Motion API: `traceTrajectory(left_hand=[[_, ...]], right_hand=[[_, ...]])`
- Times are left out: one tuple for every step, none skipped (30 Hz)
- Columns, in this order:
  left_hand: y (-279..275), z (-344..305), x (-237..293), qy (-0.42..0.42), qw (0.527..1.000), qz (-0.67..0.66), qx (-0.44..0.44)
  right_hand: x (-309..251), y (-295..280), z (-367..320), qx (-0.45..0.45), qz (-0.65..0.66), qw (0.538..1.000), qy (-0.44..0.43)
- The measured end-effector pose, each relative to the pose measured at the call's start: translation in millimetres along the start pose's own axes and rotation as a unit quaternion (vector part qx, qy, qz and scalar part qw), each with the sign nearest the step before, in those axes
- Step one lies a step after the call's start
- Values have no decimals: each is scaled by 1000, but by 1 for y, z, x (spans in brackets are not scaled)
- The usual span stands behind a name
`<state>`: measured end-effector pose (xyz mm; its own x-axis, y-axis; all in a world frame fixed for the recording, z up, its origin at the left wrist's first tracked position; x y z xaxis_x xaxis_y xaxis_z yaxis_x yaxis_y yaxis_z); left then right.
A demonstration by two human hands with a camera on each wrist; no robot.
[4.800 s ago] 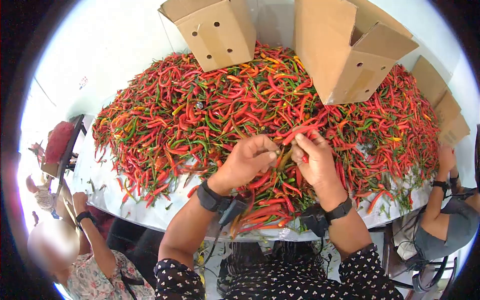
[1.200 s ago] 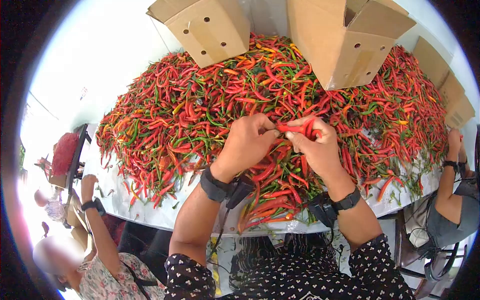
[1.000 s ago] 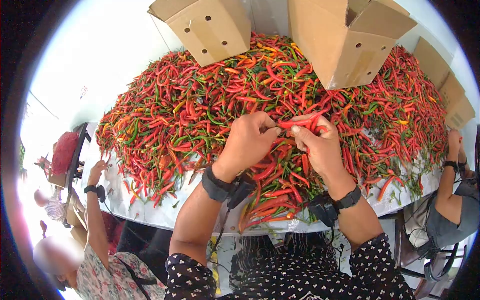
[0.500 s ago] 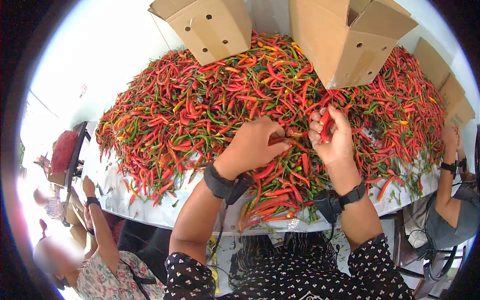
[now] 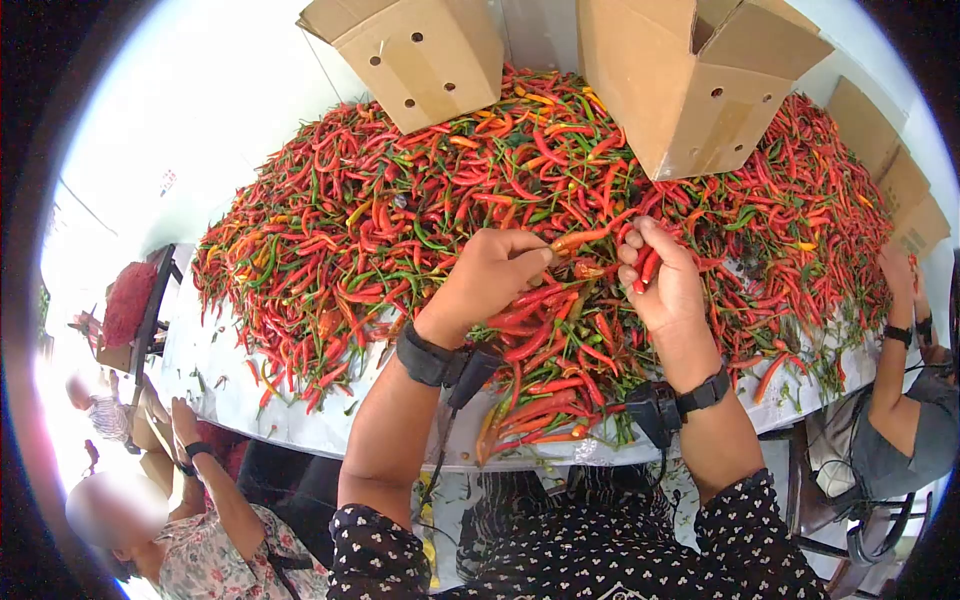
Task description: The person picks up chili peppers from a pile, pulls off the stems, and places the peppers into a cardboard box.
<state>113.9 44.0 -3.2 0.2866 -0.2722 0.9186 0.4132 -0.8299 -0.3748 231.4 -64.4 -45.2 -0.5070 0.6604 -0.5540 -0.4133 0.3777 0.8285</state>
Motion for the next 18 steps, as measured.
traceTrajectory(left_hand=[[0,0,-3,-17,999,-49,-8],[0,0,-2,-18,999,-49,-9],[0,0,-1,-23,999,-47,-8],[0,-1,-1,-29,999,-45,-7],[0,-2,2,-29,999,-45,-7],[0,-4,7,-15,1000,-11,5],[0,-6,10,-1,1000,23,17],[0,-6,10,-1,1000,22,18],[4,-7,11,9,1000,20,4],[7,-7,12,19,1000,17,-10],[7,-6,10,18,1000,16,-10],[9,-7,12,38,999,18,-16],[10,-8,15,58,998,20,-22],[10,-9,16,58,998,20,-22],[12,-11,19,63,997,18,-36],[14,-13,23,68,996,16,-49],[15,-15,25,68,996,16,-49],[16,-18,30,77,996,-12,-52]], right_hand=[[-2,5,-1,-18,-37,999,-11],[-4,11,-3,-35,-74,996,-22],[-4,16,-7,-35,-74,996,-22],[-2,26,-11,-72,-130,989,-17],[1,34,-16,-110,-186,976,-12],[3,35,-18,-110,-186,976,-12],[2,39,-20,-135,-234,962,-30],[2,44,-21,-158,-281,945,-48],[1,44,-22,-150,-260,952,-52],[1,43,-21,-150,-260,952,-52],[3,38,-20,-126,-237,963,-31],[5,33,-19,-102,-214,971,-11],[5,32,-18,-102,-214,971,-11],[5,30,-18,-92,-197,976,-5],[6,28,-18,-82,-179,980,0],[6,28,-17,-82,-179,980,0],[8,24,-17,-65,-159,985,14],[10,20,-17,-47,-139,989,27]])
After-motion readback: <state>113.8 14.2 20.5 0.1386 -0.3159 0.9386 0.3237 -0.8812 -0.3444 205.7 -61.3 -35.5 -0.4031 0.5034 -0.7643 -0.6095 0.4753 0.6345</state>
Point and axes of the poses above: each hand's wrist, its own z-axis towards the middle knuckle, its own y-axis out of the palm, x = y × z, the point moved 10 cm from there along z, towards the middle knuckle, and after that the axes turned 14 degrees about -y, right-handed, at the moved point
